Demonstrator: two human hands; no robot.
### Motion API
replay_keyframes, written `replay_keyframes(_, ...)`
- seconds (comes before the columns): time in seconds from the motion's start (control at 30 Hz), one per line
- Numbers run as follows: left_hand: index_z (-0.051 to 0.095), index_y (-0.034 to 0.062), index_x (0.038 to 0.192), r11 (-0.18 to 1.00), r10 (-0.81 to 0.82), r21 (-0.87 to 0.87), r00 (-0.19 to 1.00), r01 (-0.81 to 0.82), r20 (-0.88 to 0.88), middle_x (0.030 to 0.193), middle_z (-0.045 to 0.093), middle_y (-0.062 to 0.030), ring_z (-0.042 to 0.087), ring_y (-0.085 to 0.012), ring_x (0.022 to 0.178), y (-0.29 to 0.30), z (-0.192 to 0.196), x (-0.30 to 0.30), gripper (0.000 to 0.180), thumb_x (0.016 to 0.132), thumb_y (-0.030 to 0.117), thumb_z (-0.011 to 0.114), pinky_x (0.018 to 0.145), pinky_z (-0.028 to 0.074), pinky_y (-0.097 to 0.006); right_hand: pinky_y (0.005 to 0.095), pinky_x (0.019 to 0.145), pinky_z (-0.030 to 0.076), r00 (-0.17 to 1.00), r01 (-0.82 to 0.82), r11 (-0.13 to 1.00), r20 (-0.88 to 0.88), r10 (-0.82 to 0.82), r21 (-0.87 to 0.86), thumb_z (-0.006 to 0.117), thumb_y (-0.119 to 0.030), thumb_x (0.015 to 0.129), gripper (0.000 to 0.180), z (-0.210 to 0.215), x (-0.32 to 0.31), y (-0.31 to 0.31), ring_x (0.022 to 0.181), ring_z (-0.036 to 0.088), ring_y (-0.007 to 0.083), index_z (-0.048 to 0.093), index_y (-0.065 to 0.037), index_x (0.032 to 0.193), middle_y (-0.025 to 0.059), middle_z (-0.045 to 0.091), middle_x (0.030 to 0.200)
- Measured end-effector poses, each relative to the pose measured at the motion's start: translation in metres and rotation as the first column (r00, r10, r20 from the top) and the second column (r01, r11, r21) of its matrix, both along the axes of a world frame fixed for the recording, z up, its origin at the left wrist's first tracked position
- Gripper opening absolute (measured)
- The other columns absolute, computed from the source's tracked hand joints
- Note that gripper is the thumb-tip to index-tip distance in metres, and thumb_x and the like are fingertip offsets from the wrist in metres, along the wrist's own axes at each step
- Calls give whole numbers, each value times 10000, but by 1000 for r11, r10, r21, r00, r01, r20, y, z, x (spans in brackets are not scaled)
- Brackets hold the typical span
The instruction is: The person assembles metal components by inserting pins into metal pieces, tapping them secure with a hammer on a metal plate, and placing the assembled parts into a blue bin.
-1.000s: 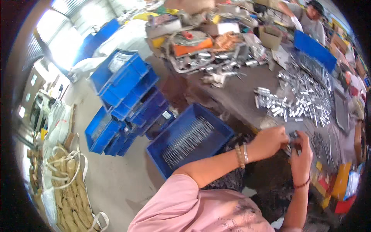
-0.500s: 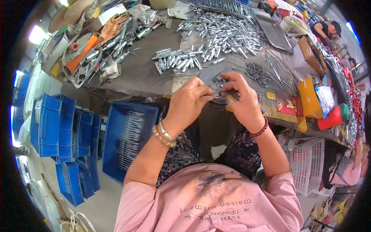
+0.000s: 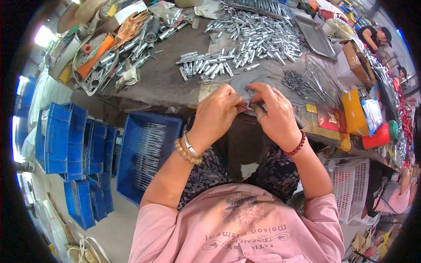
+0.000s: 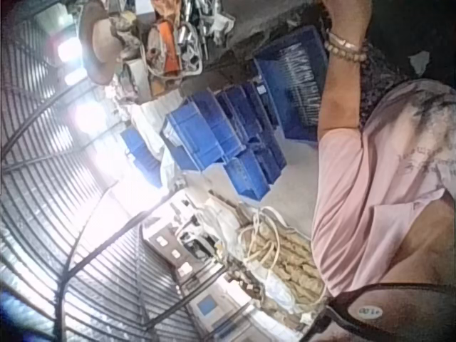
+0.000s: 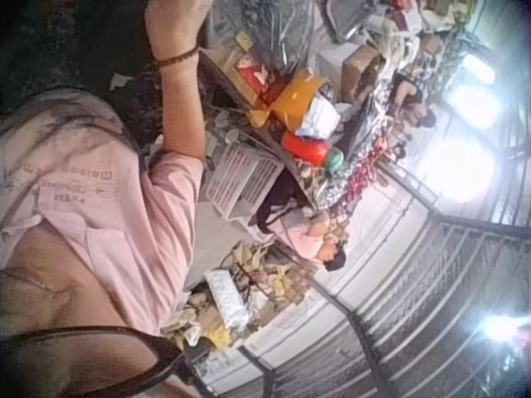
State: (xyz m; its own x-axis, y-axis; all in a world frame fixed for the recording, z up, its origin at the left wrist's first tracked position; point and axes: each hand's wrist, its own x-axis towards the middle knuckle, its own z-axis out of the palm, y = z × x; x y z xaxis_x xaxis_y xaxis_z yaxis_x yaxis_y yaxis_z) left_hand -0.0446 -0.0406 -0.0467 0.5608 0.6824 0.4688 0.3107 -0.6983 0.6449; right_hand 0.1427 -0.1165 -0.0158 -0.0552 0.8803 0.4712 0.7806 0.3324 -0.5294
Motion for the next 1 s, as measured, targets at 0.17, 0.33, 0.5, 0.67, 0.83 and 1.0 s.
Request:
replay_keyframes(0.17,746,78,951,1000,23,-3,998,-23,53,938,668,-72,700,-306,874,0,-2,6,105,857,38,770,742,556,-430,454,896,545,964,-10,994,266,-19,107,666,57,822,556,-2,-7,-3,1006,659,372,609,-88,1356,136,698,1038)
replay_keyframes(0.33,768,55,1011,999,-9,-37,1000,8,-28,963,662,-80,686,-276,843,-1,2,0,122,892,75,786,747,542,-375,454,962,524,976,131,990,166,-139,61,716,17,817,645,8,14,-14,1047,650,368,594,-102,1439,121,701,1072)
replay_keyframes(0.5,792,60,1006,989,-54,-137,999,54,-2,947,647,-65,661,-230,837,1,4,1,117,892,83,797,754,518,-340,466,1000,511,883,312,948,387,-265,-64,771,-22,803,633,5,47,-30,1092,652,358,609,-79,1412,155,703,1128)
replay_keyframes(0.67,788,37,1017,989,-62,-133,998,58,-24,937,636,-67,652,-214,884,4,4,-1,134,886,64,801,775,508,-325,461,932,543,938,342,933,91,-334,-110,766,-17,819,576,7,39,-47,1067,673,363,640,-84,1378,162,681,1113)
replay_keyframes(0.83,788,33,1019,988,-83,-131,997,82,-2,942,635,-68,654,-214,892,5,2,0,138,883,50,801,788,516,-327,425,761,576,973,170,980,140,-183,104,745,22,798,672,16,27,-78,920,703,336,641,-136,1443,141,622,1097)
replay_keyframes(1.0,794,42,1025,985,-67,-159,998,65,-4,941,630,-62,649,-205,882,3,4,2,143,883,53,801,798,521,-320,447,736,564,973,174,985,154,-169,-16,723,27,823,621,0,21,-85,854,682,368,658,-125,1421,138,623,1063)
